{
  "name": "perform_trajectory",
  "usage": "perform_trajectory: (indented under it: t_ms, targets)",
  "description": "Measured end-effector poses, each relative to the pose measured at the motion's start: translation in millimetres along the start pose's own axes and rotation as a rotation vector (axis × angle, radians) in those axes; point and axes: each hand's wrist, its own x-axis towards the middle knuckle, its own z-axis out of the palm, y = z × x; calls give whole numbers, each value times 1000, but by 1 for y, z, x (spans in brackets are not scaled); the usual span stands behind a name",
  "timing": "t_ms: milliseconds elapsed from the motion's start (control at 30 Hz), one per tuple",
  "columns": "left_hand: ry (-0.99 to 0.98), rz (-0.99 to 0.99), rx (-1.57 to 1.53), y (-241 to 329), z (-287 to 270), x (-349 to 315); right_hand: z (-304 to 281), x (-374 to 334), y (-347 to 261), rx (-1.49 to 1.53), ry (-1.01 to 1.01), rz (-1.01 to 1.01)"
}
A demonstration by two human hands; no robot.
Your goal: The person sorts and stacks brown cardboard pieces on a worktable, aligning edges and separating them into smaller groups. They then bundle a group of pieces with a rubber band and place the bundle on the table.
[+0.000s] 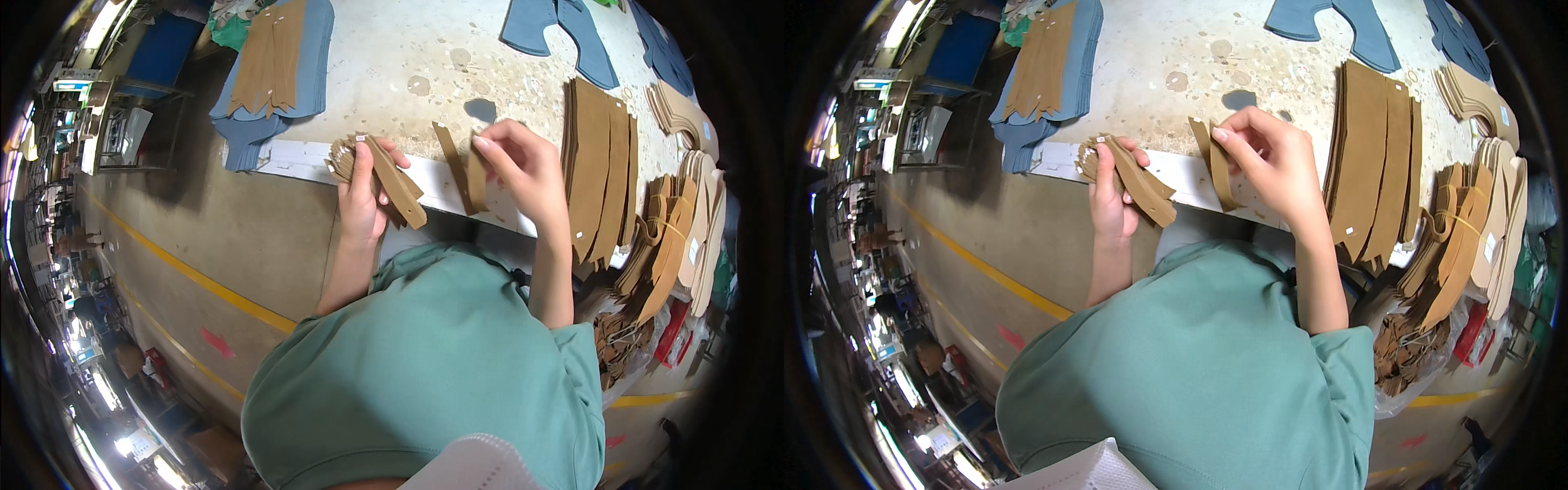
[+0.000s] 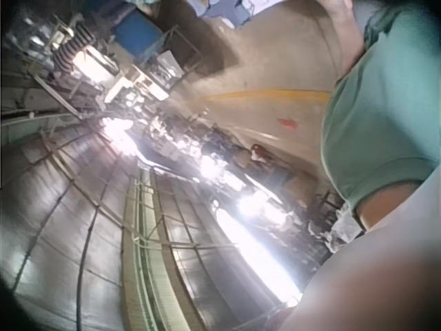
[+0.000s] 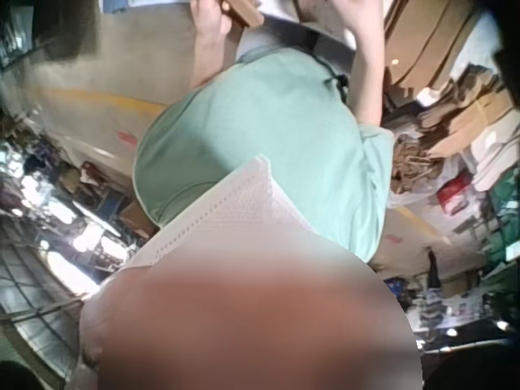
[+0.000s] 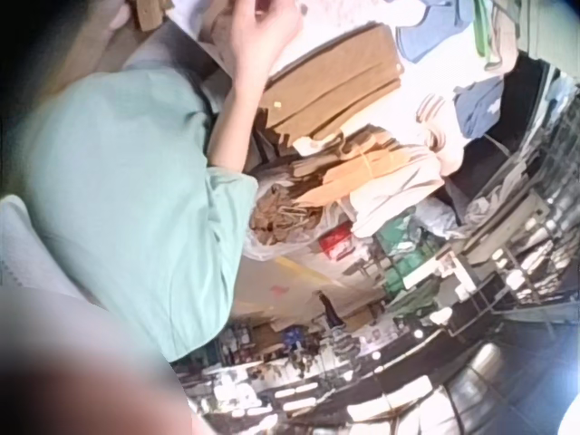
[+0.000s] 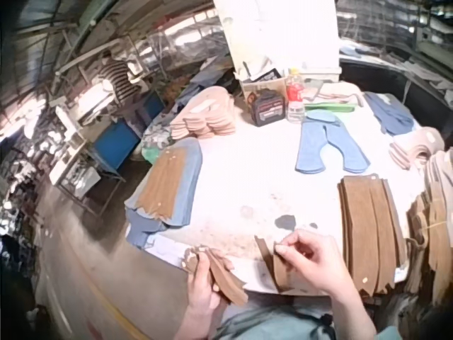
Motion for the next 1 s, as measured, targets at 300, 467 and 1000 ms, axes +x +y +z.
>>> perform_trajectory:
  t_ms: [300, 467, 1000]
  targets:
    - [-80, -38, 68, -3, 6, -8, 20, 26, 38, -433, 164, -124]
    - [-74, -40, 58, -6, 7, -9, 20, 24, 38, -396, 276, -225]
    - [-127, -78, 112, -13, 28, -7, 31, -29, 13, 80, -46, -131]
